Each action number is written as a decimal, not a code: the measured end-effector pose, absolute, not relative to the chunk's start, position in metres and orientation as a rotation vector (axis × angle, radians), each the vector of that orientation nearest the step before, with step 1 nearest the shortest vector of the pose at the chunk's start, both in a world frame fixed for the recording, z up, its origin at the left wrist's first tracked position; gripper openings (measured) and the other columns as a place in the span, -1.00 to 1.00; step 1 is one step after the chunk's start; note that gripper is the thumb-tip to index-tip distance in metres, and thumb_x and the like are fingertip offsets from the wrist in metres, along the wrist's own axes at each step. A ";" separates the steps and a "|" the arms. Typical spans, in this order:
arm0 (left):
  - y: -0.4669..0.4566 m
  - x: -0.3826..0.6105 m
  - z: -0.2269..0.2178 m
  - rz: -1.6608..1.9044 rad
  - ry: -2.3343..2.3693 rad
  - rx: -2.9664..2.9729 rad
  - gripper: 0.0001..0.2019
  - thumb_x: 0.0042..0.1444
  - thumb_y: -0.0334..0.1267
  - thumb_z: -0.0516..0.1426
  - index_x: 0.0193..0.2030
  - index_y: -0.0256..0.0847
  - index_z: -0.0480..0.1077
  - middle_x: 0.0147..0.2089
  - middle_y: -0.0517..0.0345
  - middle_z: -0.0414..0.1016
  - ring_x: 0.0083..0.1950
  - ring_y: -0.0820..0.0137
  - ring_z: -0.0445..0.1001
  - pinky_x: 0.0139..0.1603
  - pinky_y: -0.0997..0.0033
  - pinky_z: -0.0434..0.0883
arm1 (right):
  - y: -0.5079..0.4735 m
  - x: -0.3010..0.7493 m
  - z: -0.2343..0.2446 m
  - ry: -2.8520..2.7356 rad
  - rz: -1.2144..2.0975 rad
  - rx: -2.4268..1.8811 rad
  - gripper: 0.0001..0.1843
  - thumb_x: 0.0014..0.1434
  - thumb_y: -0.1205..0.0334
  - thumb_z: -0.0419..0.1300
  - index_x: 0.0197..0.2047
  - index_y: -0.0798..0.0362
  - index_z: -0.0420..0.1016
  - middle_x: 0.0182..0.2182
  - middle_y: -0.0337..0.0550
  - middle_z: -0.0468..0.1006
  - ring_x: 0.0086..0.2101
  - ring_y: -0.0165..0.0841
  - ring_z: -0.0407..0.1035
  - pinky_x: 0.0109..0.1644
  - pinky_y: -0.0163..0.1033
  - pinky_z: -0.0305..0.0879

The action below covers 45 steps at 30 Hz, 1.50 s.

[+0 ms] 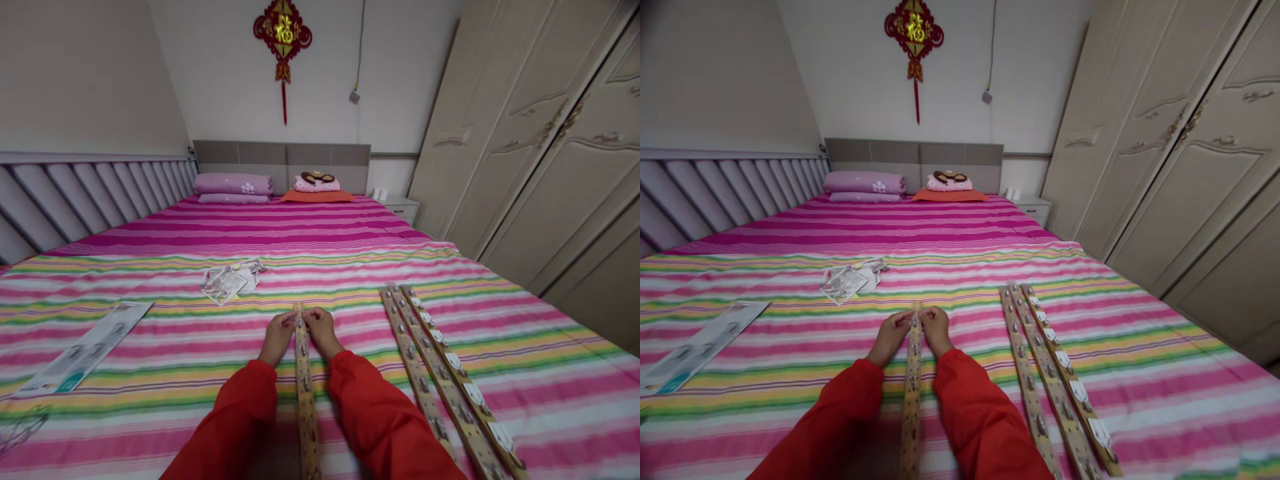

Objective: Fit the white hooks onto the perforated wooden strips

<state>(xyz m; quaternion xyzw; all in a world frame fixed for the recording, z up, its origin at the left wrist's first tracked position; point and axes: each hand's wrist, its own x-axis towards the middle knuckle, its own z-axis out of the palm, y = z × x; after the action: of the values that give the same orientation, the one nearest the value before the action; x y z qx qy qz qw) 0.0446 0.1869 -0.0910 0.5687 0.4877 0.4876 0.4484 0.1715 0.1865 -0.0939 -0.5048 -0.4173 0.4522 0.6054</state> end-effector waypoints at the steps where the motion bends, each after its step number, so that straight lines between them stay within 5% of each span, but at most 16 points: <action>1: 0.187 0.044 -0.093 1.207 1.217 1.418 -0.64 -0.17 -0.30 0.18 -0.16 -0.31 0.52 -0.17 -0.02 0.58 -0.16 0.28 0.52 -0.03 0.25 0.42 | 0.187 0.171 -0.096 -0.967 1.029 -1.177 -0.86 -0.19 0.18 0.18 -0.61 0.04 0.33 -0.73 -0.40 0.30 -0.65 -0.47 0.17 -0.56 -0.36 0.11; 8: 0.189 0.043 -0.101 1.212 1.299 1.385 -0.67 -0.17 -0.25 0.22 -0.20 -0.27 0.55 -0.18 0.02 0.54 -0.13 0.27 0.48 -0.03 0.26 0.40 | 0.183 0.169 -0.104 -0.983 0.916 -1.211 -0.95 -0.13 0.26 0.16 -0.50 0.03 0.37 -0.66 -0.41 0.27 -0.58 -0.43 0.19 -0.48 -0.35 0.17; 14: 0.186 0.045 -0.095 1.164 1.356 1.417 -0.67 -0.15 -0.26 0.21 -0.17 -0.23 0.56 -0.28 0.14 0.44 -0.13 0.31 0.42 0.01 0.32 0.35 | 0.178 0.167 -0.109 -1.276 0.695 -1.267 -0.69 0.05 0.34 0.06 -0.21 0.07 0.58 -0.42 -0.15 0.40 -0.35 -0.30 0.33 -0.19 -0.21 0.30; 18: 0.188 0.044 -0.093 1.092 1.368 1.447 -0.63 -0.17 -0.30 0.20 -0.13 -0.21 0.55 -0.33 0.20 0.38 -0.17 0.35 0.39 0.00 0.35 0.34 | 0.179 0.168 -0.113 -1.460 0.644 -1.337 -0.60 0.12 0.41 -0.01 -0.07 0.09 0.56 -0.42 -0.15 0.31 -0.39 -0.31 0.30 -0.21 -0.21 0.31; 28: 0.195 0.053 -0.096 1.073 1.199 1.190 -0.58 -0.31 -0.38 0.24 -0.18 -0.32 0.56 -0.35 0.09 0.58 -0.16 0.24 0.48 -0.02 0.25 0.38 | 0.177 0.176 -0.102 -1.586 0.713 -1.414 -0.61 0.11 0.42 0.03 -0.07 0.06 0.58 -0.47 -0.18 0.29 -0.44 -0.35 0.29 -0.29 -0.28 0.30; 37: 0.197 0.054 -0.095 1.064 1.185 1.056 -0.52 -0.37 -0.56 0.18 -0.17 -0.37 0.55 -0.37 0.09 0.61 -0.27 0.30 0.51 -0.15 0.36 0.40 | 0.172 0.176 -0.103 -1.623 0.723 -1.423 -0.60 0.14 0.42 0.01 -0.06 0.05 0.58 -0.46 -0.17 0.32 -0.36 -0.36 0.31 -0.21 -0.34 0.29; 45: 0.192 0.047 -0.102 1.128 1.178 0.998 -0.48 -0.46 -0.41 0.36 -0.19 -0.41 0.55 -0.39 0.03 0.61 -0.22 0.24 0.53 -0.07 0.29 0.41 | 0.173 0.178 -0.106 -1.590 0.758 -1.448 -0.60 0.11 0.37 0.02 -0.05 0.15 0.57 -0.40 -0.09 0.42 -0.34 -0.30 0.37 -0.18 -0.27 0.31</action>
<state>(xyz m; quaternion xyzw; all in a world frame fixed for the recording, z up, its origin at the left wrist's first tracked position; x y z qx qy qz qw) 0.0473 0.1916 -0.1016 0.4264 0.5032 0.4819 0.5768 0.1778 0.1732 -0.1058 -0.5771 -0.6337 0.3020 0.4173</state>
